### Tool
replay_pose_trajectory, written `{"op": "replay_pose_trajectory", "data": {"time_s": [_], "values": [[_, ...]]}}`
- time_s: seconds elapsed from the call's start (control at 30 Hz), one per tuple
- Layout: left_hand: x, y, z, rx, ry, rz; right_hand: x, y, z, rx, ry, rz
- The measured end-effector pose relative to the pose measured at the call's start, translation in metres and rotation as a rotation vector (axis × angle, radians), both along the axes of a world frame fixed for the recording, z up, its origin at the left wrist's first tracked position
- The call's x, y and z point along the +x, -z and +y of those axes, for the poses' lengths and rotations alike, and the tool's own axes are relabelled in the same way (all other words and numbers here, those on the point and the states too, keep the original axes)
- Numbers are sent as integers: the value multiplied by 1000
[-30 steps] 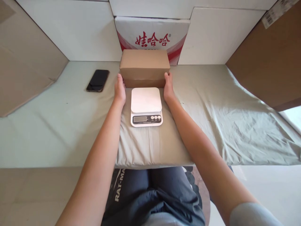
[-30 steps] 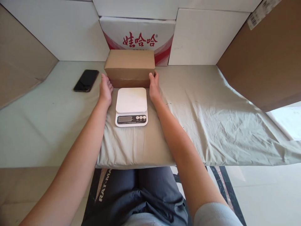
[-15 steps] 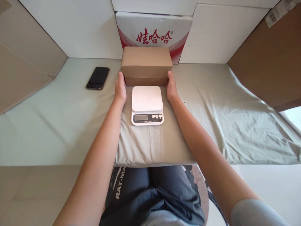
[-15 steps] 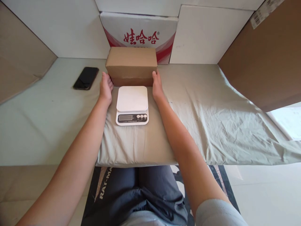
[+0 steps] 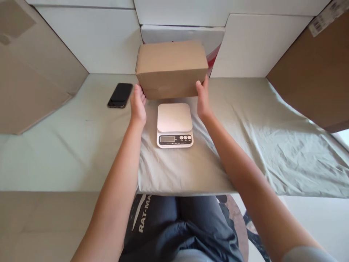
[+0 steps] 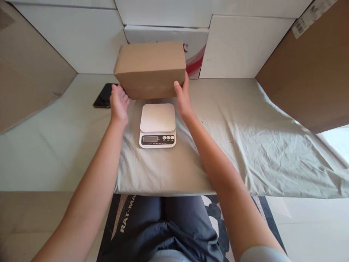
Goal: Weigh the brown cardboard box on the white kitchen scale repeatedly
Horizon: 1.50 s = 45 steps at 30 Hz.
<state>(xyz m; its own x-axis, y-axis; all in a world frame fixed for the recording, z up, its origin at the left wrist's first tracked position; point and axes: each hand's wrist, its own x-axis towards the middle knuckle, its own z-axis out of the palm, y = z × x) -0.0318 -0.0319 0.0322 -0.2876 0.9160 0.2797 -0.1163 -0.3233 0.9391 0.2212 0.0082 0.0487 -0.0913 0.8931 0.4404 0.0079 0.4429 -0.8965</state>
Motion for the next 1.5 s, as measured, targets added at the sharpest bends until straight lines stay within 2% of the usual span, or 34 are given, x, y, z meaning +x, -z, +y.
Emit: {"op": "replay_pose_trajectory", "data": {"time_s": [0.07, 0.13, 0.23, 0.33, 0.43, 0.77, 1.03, 1.23, 1.5], "values": [[2, -14, -32, 31, 35, 29, 9, -15, -23, 62, 23, -36], [6, -23, -70, 26, 56, 62, 20, -18, -51, 113, -7, -24], [18, -24, -116, -25, 27, 80, 32, -6, -91, 74, -32, 17], [27, -16, -137, -27, -23, 80, 34, 12, -116, 28, -26, 38], [32, -11, -138, -24, -54, 90, 32, 19, -125, 19, -12, 31], [38, -3, -147, -43, -65, 92, 25, 24, -139, -1, 41, 74], [36, 3, -146, -75, -101, 75, 24, 35, -136, 4, 22, 76], [36, 4, -145, -98, -101, 71, 24, 37, -134, -38, 37, 81], [36, 7, -144, -79, -85, 79, 24, 41, -133, -1, 16, 105]]}}
